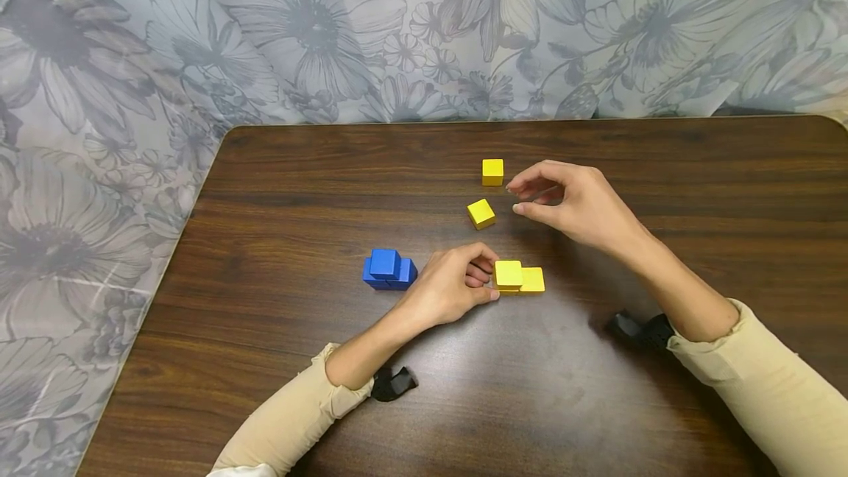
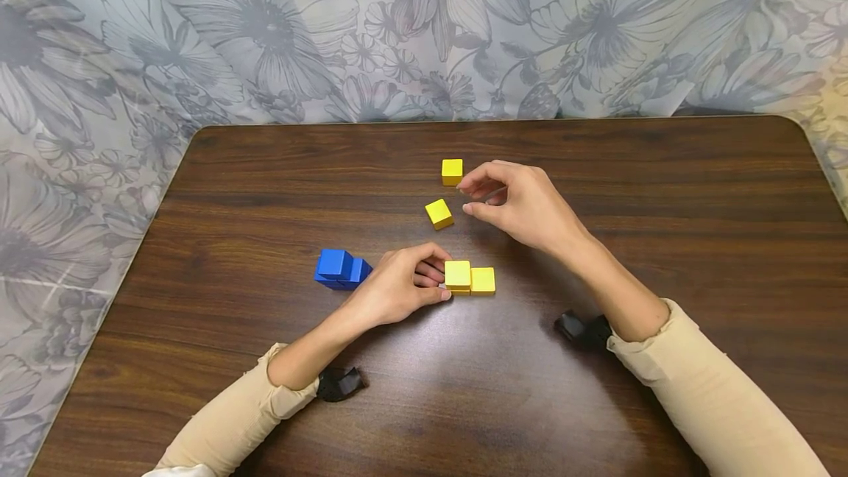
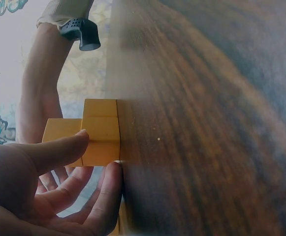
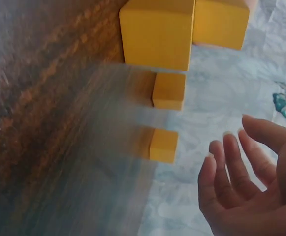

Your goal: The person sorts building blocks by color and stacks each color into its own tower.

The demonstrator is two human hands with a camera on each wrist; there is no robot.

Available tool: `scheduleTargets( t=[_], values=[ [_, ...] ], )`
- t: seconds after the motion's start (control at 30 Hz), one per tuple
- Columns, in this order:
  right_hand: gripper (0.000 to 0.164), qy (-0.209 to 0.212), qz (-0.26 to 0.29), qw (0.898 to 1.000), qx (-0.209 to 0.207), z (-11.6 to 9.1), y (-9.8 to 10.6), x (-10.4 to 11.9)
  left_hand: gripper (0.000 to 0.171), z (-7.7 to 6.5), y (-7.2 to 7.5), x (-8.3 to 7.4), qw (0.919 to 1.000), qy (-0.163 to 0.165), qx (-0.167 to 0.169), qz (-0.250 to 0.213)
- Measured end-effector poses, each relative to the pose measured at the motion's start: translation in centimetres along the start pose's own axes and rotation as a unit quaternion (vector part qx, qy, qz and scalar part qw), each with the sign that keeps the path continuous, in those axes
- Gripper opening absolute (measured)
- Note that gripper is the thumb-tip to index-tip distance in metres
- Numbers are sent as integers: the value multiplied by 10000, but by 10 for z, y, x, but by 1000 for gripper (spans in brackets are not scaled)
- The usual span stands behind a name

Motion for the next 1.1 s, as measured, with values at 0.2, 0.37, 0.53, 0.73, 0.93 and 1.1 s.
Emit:
scheduleTargets(
  t=[0.2,0.37,0.53,0.73,0.93,1.1],
  values=[
    [23,-234,-28,9997,-45,7,1,-9,33,1,0,1,10000,-12,1,-26],
    [24,-276,-36,9996,-78,13,2,-16,33,1,0,1,10000,-25,1,-31],
    [24,-315,-74,9995,-43,17,3,-23,33,1,0,0,10000,-16,6,-18],
    [27,-299,-169,9994,22,21,4,-31,33,0,0,0,10000,-14,15,-46],
    [30,-364,-279,9989,91,26,4,-39,33,1,0,0,10000,0,23,-34],
    [32,-466,-344,9982,150,30,2,-45,34,1,0,0,10000,-2,20,-13]
  ],
)
Point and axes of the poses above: each hand's wrist, its own z-axis towards the middle knuckle, its own y-axis out of the back of the hand, x = y × z, the point moved 4 cm from there along z, towards the middle knuckle, and after that the axes turned 15 degrees about y, right-handed, at the moved point
